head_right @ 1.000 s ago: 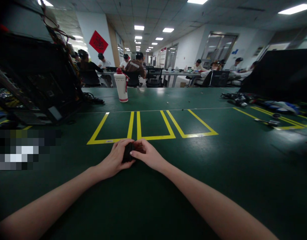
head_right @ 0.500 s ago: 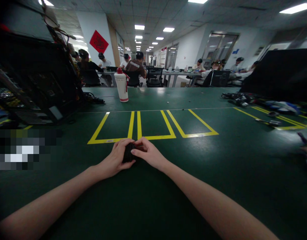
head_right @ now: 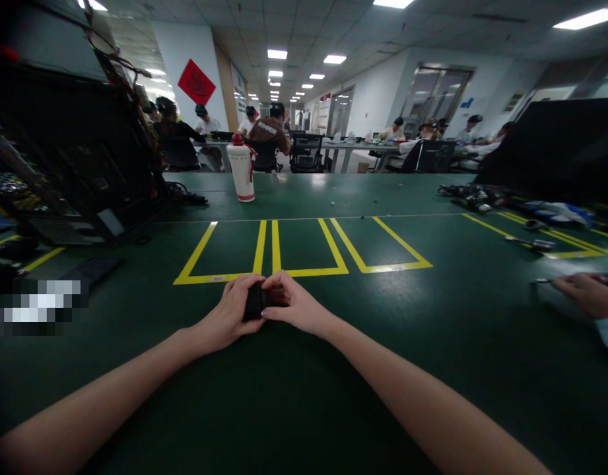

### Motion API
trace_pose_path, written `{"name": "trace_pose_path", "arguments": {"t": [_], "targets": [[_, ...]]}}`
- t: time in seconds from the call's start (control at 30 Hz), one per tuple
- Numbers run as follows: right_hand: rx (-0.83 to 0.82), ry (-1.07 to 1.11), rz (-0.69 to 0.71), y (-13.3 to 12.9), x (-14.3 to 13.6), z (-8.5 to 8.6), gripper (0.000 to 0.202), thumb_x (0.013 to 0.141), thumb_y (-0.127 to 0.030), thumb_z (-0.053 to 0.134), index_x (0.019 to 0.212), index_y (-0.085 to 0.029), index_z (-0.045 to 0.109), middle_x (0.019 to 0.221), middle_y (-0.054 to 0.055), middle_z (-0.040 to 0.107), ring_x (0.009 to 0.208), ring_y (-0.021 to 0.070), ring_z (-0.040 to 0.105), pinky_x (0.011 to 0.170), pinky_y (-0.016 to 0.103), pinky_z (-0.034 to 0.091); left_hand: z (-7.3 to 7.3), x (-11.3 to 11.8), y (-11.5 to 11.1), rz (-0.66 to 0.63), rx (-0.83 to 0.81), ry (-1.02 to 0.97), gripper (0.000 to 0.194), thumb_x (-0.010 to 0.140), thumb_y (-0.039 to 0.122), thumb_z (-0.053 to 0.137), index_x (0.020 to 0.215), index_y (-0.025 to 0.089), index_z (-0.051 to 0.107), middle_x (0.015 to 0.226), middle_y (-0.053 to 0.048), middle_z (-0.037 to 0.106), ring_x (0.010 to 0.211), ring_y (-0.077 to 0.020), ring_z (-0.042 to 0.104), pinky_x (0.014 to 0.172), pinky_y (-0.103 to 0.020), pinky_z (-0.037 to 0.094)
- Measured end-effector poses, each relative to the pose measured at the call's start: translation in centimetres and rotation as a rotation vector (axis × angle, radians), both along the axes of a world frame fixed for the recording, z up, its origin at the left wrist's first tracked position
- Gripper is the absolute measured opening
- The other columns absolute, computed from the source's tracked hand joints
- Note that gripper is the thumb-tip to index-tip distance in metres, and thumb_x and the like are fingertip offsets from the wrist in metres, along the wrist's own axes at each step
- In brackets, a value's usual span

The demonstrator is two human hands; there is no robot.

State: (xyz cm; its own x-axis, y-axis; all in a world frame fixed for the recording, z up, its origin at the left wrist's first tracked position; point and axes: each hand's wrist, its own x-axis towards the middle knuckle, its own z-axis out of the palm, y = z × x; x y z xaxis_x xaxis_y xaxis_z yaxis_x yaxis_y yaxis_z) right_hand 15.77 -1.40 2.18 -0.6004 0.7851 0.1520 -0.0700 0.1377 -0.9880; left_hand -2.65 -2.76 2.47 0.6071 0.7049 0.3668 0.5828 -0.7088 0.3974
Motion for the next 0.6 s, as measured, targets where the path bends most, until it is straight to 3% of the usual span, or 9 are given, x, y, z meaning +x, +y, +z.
{"name": "trace_pose_path", "arguments": {"t": [0.17, 0.3, 0.43, 0.6], "targets": [[0.0, 0.0, -0.077, -0.18, -0.24, -0.2, 0.022, 0.073, -0.02, 0.06, 0.091, -0.021, 0.047, 0.097, 0.001, 0.051, 0.098, 0.0154, 0.052, 0.09, 0.037, 0.041, 0.51, -0.04, -0.25, 0.0, -0.003, 0.022, 0.054, 0.077, 0.025, 0.055, 0.121, 0.019, 0.023, 0.119, -0.011, 0.039, 0.113, -0.0258, 0.037, 0.095, -0.046, 0.03], [-0.042, -0.025, -0.128, -0.16, -0.31, -0.11, 0.026, 0.072, -0.021, 0.06, 0.095, -0.02, 0.047, 0.099, 0.001, 0.05, 0.1, 0.016, 0.052, 0.091, 0.038, 0.041, 0.46, -0.02, -0.23, 0.0, -0.008, 0.026, 0.055, 0.077, 0.025, 0.055, 0.121, 0.019, 0.022, 0.119, -0.011, 0.039, 0.113, -0.0261, 0.037, 0.095, -0.046, 0.031], [-0.078, -0.04, -0.077, -0.01, -0.15, -0.01, 0.028, 0.072, -0.02, 0.061, 0.096, -0.019, 0.047, 0.103, 0.003, 0.05, 0.102, 0.0173, 0.051, 0.092, 0.039, 0.04, 0.11, -0.02, -0.09, -0.004, 0.002, 0.025, 0.056, 0.077, 0.025, 0.055, 0.121, 0.019, 0.023, 0.119, -0.011, 0.038, 0.113, -0.0254, 0.037, 0.096, -0.045, 0.03], [-0.01, 0.006, -0.005, -0.02, -0.04, -0.2, 0.036, 0.066, -0.015, 0.065, 0.095, -0.021, 0.044, 0.1, 0.001, 0.051, 0.1, 0.0155, 0.052, 0.092, 0.039, 0.039, 0.1, 0.0, -0.09, -0.001, 0.003, 0.021, 0.056, 0.075, 0.022, 0.056, 0.12, 0.019, 0.023, 0.119, -0.011, 0.039, 0.113, -0.0258, 0.037, 0.095, -0.045, 0.031]]}}
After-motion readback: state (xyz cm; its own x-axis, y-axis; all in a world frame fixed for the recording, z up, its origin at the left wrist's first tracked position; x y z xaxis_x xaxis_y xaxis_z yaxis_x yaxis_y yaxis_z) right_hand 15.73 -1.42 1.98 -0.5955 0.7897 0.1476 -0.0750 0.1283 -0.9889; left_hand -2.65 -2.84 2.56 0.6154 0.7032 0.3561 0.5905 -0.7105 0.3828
